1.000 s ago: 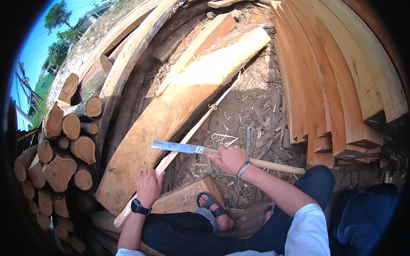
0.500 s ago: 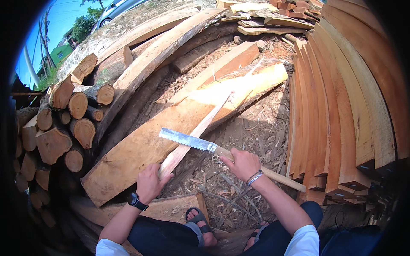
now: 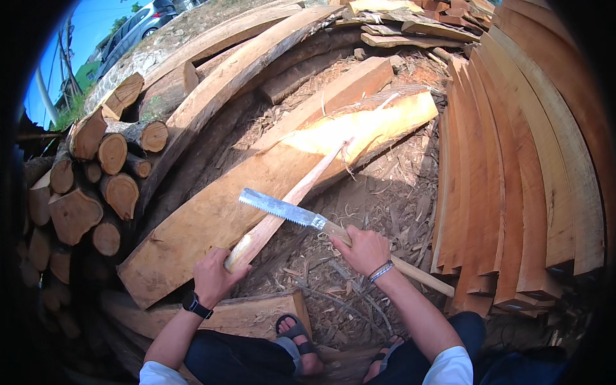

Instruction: The person uses a saw to cut a thin strip from a wooden board and then handles the strip while sitting among stacks of lumber.

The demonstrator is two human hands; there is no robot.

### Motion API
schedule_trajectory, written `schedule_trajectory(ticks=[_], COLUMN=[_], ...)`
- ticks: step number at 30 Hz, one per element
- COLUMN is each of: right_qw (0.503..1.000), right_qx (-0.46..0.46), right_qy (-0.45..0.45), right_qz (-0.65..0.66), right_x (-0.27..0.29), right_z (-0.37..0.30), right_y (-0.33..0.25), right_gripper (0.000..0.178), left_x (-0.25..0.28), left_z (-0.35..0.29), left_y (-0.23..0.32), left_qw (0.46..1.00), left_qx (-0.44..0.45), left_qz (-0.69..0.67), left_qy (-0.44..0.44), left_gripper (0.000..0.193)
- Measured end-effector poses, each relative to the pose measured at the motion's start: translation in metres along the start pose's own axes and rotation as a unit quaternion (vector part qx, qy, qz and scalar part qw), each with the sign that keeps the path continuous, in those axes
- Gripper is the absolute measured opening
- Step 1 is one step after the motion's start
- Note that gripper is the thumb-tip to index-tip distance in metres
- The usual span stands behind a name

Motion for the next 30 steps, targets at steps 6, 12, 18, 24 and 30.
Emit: schedule_trajectory(ticks=[6,12,18,24,30], right_qw=[1.000,0.997,0.999,0.999,0.999], right_qx=[-0.013,-0.056,-0.002,0.019,0.006], right_qy=[0.001,0.024,0.004,-0.006,-0.022], right_qz=[0.012,0.042,0.051,0.040,0.032], right_x=[0.000,0.006,-0.011,-0.024,-0.027], right_z=[-0.002,0.007,-0.001,-0.007,-0.012], right_y=[-0.006,0.010,-0.001,-0.003,-0.009], right_gripper=[0.054,0.053,0.052,0.051,0.048], left_x=[0.002,0.007,0.005,0.003,-0.006], left_z=[-0.006,-0.005,-0.007,-0.008,-0.006], left_y=[-0.006,-0.009,-0.015,-0.020,-0.023], left_qw=[1.000,0.999,0.998,0.999,0.992], left_qx=[0.002,0.011,0.031,0.033,0.051], left_qz=[0.002,0.004,-0.020,-0.032,-0.106], left_qy=[0.031,0.047,0.055,0.010,-0.054], left_gripper=[0.044,0.044,0.044,0.044,0.045])
Point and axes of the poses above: each hand's wrist, its own z-axis towards the middle knuckle, its own x-axis out of the back of the hand, y = z × x, the point moved 4 cm from there along z, towards the middle knuckle, and after that the axes turned 11 degrees about z, right-handed, at the moved point
